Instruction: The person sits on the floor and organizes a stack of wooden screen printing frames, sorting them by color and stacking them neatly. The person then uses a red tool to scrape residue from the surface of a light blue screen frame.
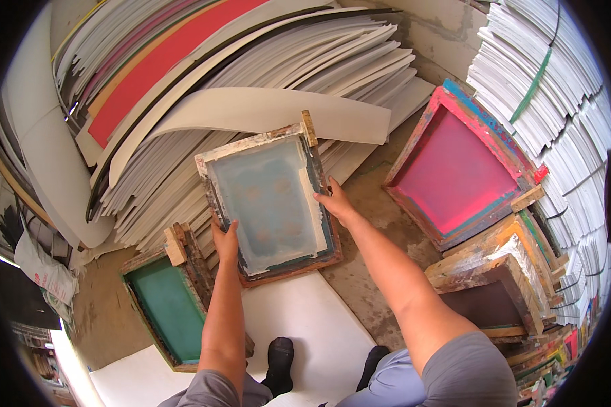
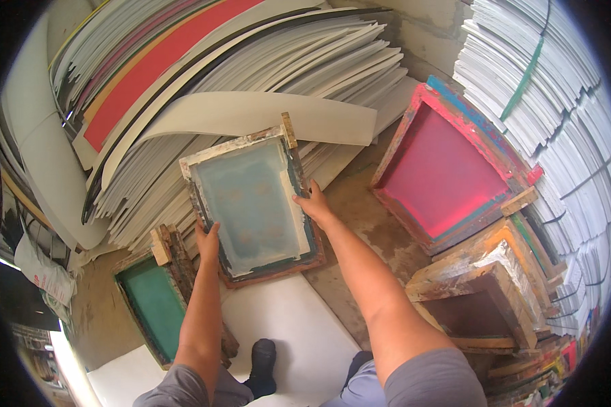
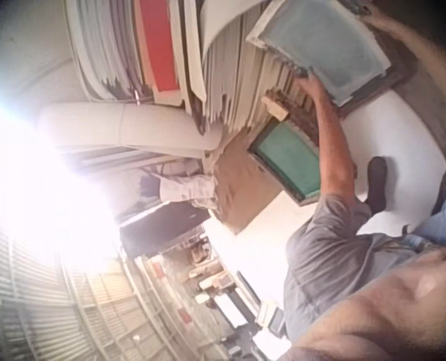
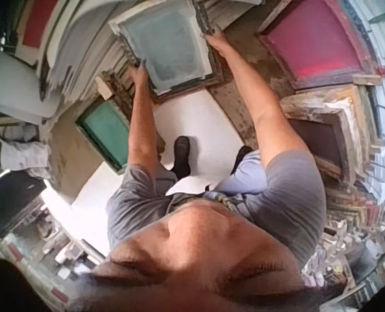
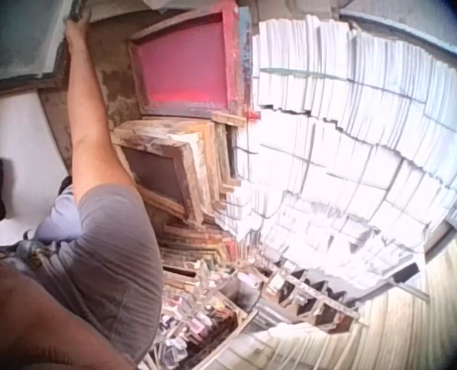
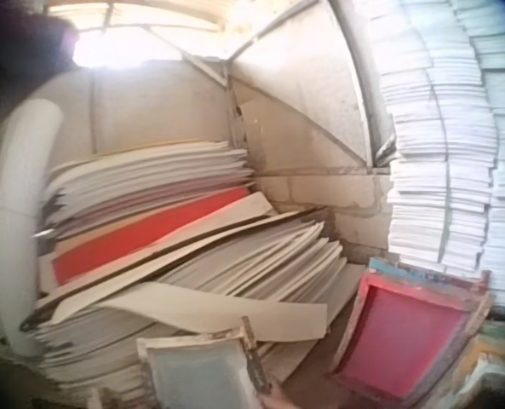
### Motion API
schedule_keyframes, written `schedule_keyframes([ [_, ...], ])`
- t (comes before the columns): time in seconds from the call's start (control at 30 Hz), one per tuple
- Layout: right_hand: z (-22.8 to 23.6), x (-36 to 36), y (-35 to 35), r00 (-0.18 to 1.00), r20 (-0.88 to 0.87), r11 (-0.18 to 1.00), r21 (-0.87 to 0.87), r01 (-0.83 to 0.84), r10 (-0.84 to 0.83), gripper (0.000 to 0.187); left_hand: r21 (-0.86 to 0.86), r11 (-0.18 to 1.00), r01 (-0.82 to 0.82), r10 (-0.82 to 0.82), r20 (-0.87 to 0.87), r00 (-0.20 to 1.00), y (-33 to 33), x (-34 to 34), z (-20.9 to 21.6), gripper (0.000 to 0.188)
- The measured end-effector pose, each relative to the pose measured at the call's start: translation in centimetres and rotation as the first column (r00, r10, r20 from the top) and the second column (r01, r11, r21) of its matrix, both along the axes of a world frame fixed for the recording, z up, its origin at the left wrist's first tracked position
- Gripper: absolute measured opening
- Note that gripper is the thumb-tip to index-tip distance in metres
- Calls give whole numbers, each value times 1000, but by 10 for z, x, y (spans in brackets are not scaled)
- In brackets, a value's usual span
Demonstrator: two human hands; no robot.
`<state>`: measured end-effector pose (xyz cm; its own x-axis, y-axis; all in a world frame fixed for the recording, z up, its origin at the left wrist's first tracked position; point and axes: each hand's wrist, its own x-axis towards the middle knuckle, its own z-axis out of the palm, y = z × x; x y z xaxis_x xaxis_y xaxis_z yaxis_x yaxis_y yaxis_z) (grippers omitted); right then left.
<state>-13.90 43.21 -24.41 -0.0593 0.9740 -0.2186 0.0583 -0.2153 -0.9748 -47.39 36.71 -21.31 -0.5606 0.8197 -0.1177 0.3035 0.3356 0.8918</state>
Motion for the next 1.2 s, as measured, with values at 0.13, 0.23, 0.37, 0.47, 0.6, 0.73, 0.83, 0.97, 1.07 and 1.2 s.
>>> schedule_keyframes([
  [0.13,7,-16,-7,986,78,984,109,138,-147,82,62,998,-30,22,121,992,-4,2,-2,97],
  [0.23,36,-15,-27,940,267,974,138,181,-213,75,107,983,-147,123,198,972,-18,20,10,91],
  [0.37,91,4,-59,880,390,961,158,228,-273,67,283,956,-71,16,189,982,-33,34,20,88],
  [0.47,115,31,-86,835,447,938,270,215,-321,70,373,926,-55,-18,190,982,-31,62,28,79],
  [0.6,129,68,-127,677,489,822,461,335,-550,76,465,885,7,-170,311,935,-18,118,42,72],
  [0.73,147,113,-163,583,497,766,435,474,-643,78,492,838,235,-377,210,902,10,175,58,69],
  [0.83,157,140,-188,458,582,730,415,543,-672,79,487,801,349,-504,233,832,26,221,68,69],
  [0.97,160,167,-212,289,625,638,451,625,-725,79,437,761,479,-640,388,663,39,282,78,71],
  [1.07,159,178,-219,253,592,554,405,728,-765,86,434,704,562,-708,363,606,51,317,67,74],
  [1.2,143,198,-227,238,537,473,355,807,-809,92,382,664,644,-747,376,548,54,351,62,78],
])
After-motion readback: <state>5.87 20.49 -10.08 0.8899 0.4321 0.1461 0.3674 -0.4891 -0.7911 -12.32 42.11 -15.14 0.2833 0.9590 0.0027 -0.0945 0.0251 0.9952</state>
